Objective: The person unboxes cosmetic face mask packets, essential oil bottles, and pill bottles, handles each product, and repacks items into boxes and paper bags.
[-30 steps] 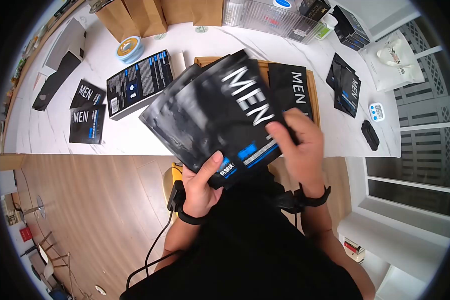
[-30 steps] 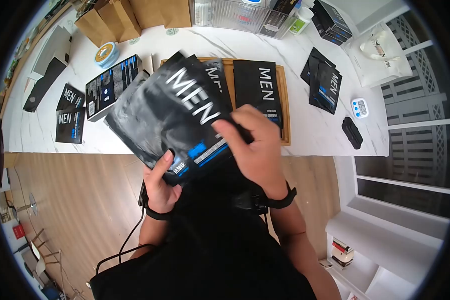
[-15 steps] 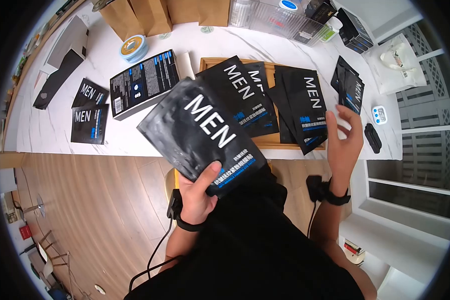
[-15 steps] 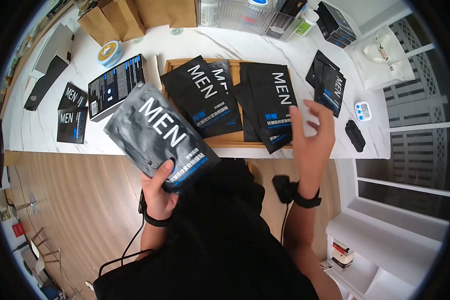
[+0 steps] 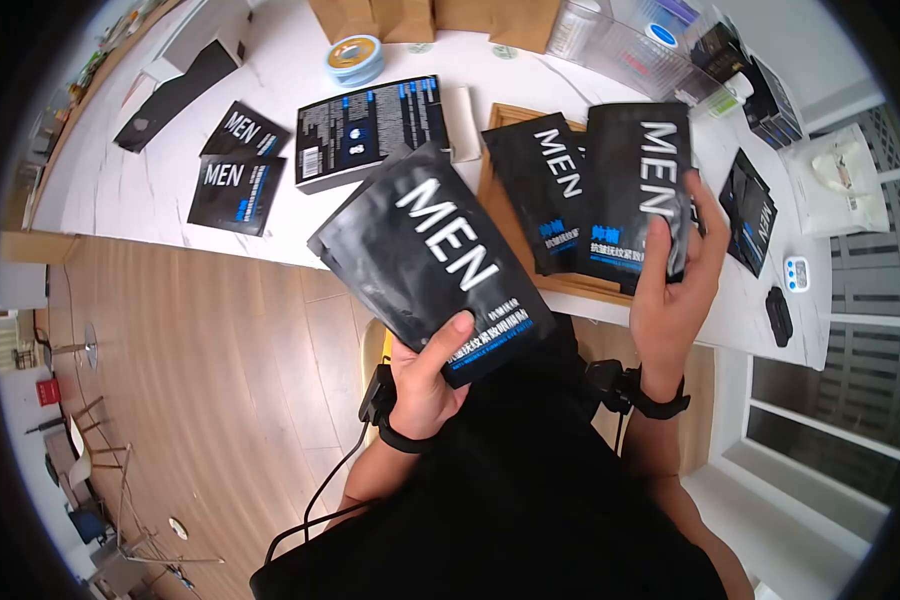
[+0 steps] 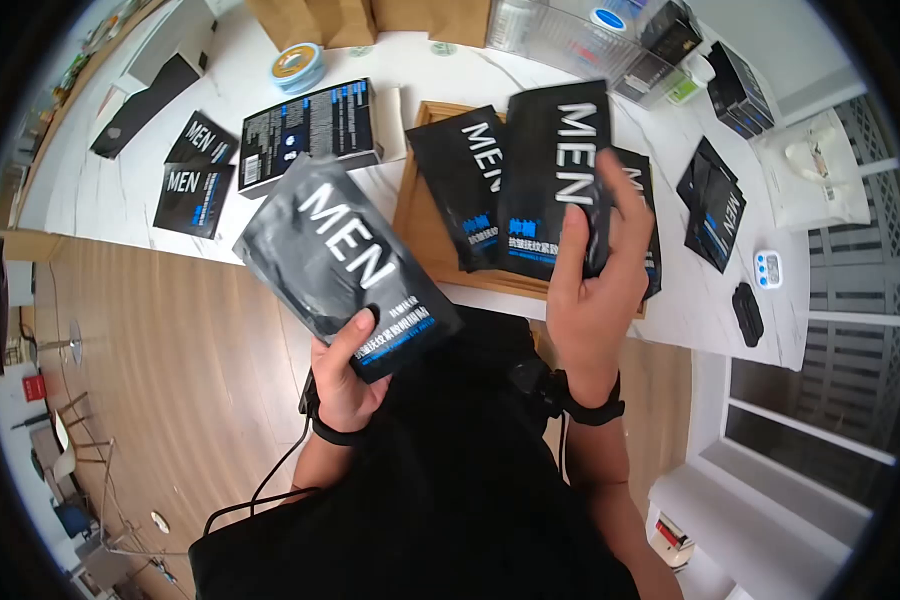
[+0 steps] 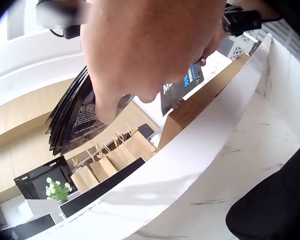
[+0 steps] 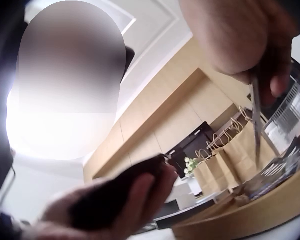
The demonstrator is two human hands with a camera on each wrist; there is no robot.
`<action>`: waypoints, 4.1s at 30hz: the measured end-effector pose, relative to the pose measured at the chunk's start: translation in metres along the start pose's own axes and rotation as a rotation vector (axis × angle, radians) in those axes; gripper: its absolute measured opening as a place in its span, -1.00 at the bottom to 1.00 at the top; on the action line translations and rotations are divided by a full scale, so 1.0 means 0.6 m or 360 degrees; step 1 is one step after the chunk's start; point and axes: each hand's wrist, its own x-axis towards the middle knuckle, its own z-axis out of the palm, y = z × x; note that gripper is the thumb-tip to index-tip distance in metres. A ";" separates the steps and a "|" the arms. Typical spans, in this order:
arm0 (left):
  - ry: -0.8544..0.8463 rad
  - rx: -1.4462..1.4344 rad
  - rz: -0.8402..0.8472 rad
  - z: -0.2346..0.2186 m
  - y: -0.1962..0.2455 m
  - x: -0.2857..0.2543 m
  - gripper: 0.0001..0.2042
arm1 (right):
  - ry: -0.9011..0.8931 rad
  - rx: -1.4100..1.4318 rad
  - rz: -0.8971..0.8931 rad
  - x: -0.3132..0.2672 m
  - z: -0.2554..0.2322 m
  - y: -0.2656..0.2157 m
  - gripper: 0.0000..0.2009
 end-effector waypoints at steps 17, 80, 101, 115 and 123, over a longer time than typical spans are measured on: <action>0.0006 0.0023 0.0137 -0.031 0.014 0.008 -0.52 | -0.0458 0.0226 0.0579 0.027 -0.015 -0.031 -0.80; 0.0135 -0.0266 0.0451 -0.088 0.103 0.017 -0.54 | -0.0639 0.0400 -0.0061 -0.002 0.206 -0.082 -0.68; 0.0409 -0.0270 0.0751 -0.119 0.139 -0.015 -0.60 | -0.0819 0.0698 -0.0042 0.072 0.446 -0.154 -0.54; 0.0275 -0.0192 0.0263 -0.102 0.077 0.004 -0.49 | -0.1336 0.0427 0.0586 -0.059 0.174 -0.060 -0.76; 0.0138 -0.0041 0.0280 -0.066 0.076 0.009 -0.48 | -0.0982 0.0053 -0.0242 -0.005 0.109 -0.040 -0.78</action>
